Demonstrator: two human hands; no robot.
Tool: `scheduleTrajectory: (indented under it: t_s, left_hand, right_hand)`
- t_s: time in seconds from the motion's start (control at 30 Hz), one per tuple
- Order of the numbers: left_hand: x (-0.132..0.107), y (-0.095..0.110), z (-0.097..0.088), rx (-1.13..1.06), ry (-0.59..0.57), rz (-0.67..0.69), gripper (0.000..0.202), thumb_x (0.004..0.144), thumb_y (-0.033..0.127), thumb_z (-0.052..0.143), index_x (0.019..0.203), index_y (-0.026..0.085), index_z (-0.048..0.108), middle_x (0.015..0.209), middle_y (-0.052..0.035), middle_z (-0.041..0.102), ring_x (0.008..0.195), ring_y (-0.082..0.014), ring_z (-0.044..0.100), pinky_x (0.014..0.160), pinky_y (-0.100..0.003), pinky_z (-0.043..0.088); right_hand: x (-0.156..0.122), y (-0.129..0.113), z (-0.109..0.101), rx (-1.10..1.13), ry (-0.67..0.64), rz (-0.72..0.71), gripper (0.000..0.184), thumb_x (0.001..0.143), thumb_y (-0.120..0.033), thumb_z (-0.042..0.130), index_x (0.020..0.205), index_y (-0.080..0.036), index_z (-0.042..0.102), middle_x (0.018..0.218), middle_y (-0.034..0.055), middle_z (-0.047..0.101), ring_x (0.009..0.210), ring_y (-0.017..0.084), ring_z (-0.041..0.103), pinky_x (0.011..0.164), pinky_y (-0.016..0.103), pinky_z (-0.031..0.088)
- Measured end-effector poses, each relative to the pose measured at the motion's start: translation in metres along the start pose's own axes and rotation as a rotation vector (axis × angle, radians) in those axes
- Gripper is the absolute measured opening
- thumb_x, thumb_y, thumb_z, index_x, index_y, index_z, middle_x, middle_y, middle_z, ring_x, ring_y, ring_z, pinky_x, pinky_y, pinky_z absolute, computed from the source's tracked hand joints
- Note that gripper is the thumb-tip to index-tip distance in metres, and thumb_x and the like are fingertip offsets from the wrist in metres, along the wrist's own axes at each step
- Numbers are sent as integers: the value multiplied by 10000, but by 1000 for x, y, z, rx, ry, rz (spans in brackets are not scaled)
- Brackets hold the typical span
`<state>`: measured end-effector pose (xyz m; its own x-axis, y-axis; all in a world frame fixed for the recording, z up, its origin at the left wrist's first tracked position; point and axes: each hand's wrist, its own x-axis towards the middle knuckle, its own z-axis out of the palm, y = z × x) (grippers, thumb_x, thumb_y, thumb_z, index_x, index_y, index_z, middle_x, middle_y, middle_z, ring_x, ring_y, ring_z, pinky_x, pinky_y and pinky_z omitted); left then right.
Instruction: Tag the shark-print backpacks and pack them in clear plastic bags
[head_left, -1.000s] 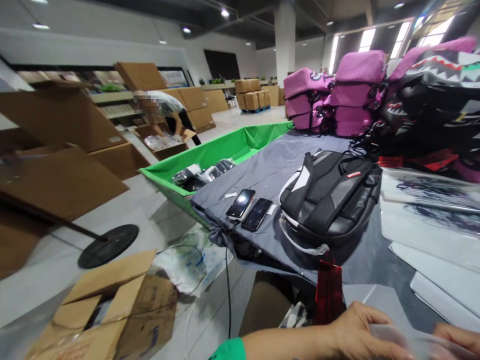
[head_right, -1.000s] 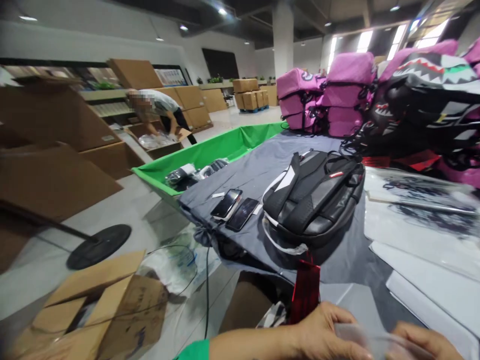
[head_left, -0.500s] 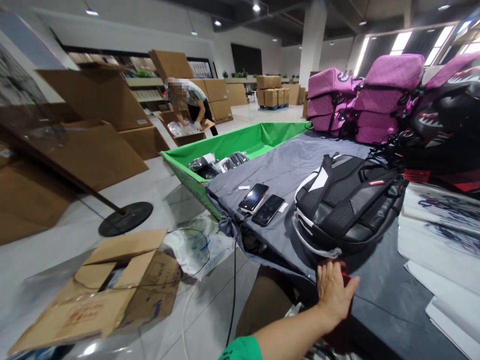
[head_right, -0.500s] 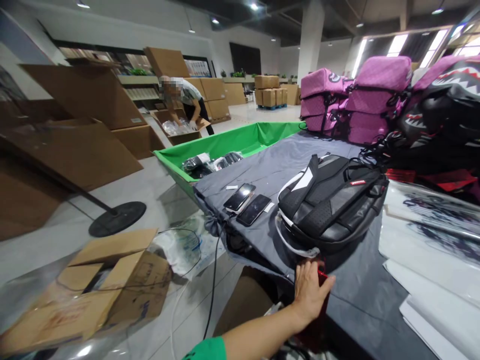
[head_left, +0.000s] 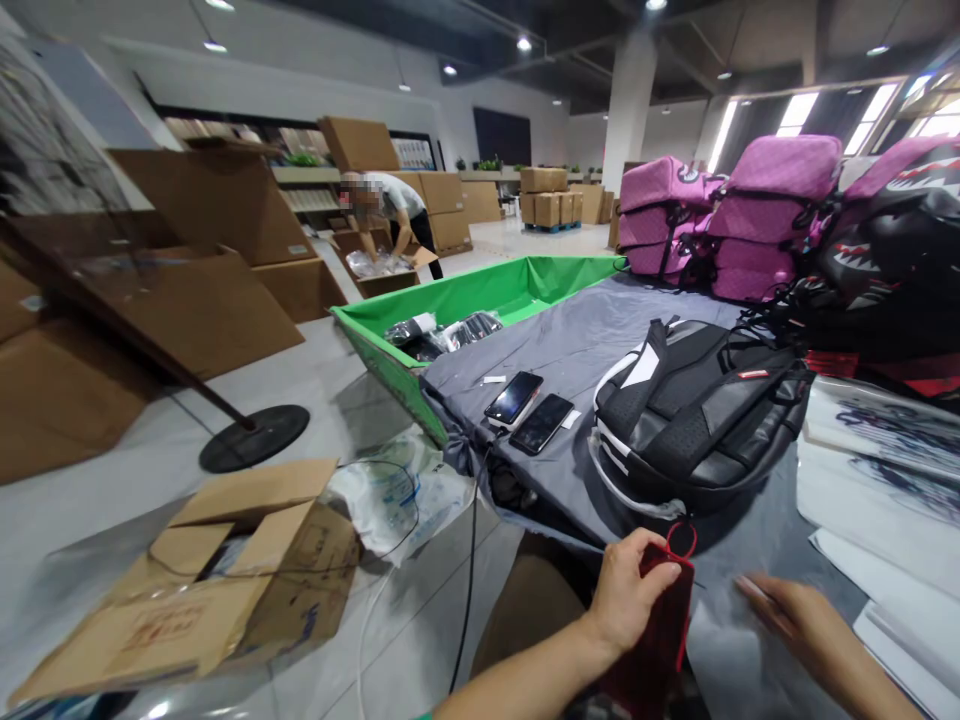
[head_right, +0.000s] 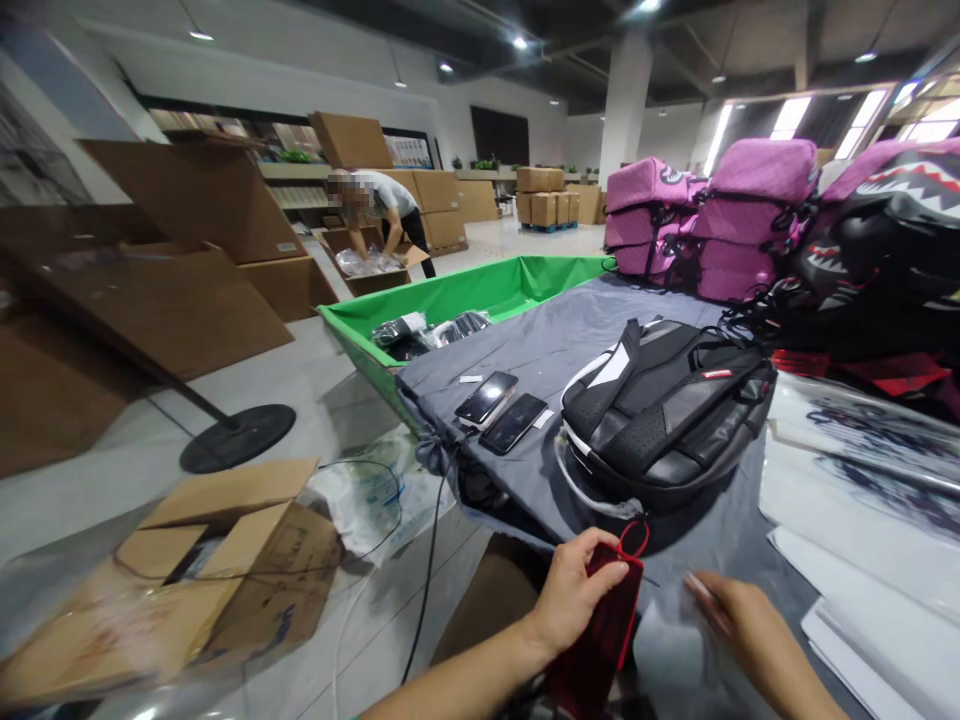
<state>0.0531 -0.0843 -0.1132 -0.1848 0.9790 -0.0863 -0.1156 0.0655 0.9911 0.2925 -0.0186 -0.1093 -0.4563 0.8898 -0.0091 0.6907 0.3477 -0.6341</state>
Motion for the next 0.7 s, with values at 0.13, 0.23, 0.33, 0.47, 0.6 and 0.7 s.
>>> scheduleTrajectory:
  t_s: [0.13,0.23,0.33,0.47,0.6,0.7]
  left_hand:
    - [-20,1,16,-379,18,-173,510,665,443,802,1048,157,624,796,-15,657,698,-148,571,722,-275,464]
    - [-34,-11,26,-241,-70,-121,585,774,438,726,1272,182,555,869,-56,686,747,-204,629,782,-333,505]
    - [-43,-27,32,194,-150,73,505,904,387,557,1350,152,586,930,-158,713,880,-324,676,894,-438,512]
    - [-45,-31,38,317,-169,234,606,901,429,539,1388,69,565,1050,-271,709,891,-378,687,924,-494,517]
    - [-39,-27,32,264,-69,70,591,902,496,564,1397,173,545,832,-91,692,760,-260,631,830,-382,508]
    - [-28,-31,19,124,274,-62,495,898,519,557,1257,179,573,827,-23,606,776,-191,569,823,-316,475]
  right_hand:
    - [56,-26,6,93,-322,-1,535,767,-712,547,540,-227,572,535,38,566,517,179,458,500,302,360]
    - [68,-37,3,219,-287,75,643,718,-838,512,549,-217,518,527,17,491,530,156,384,493,290,334]
    - [64,-49,0,382,-194,189,696,698,-878,526,652,-186,591,615,32,562,584,165,450,550,290,407]
    - [58,-62,13,385,-63,204,601,659,-783,621,645,-182,619,623,40,604,612,188,524,581,295,455]
    - [61,-57,32,292,133,197,435,602,-627,614,594,-193,630,542,30,598,546,190,524,508,285,420]
    - [65,-50,35,316,152,183,443,619,-613,573,612,-178,659,574,40,626,563,197,542,528,289,439]
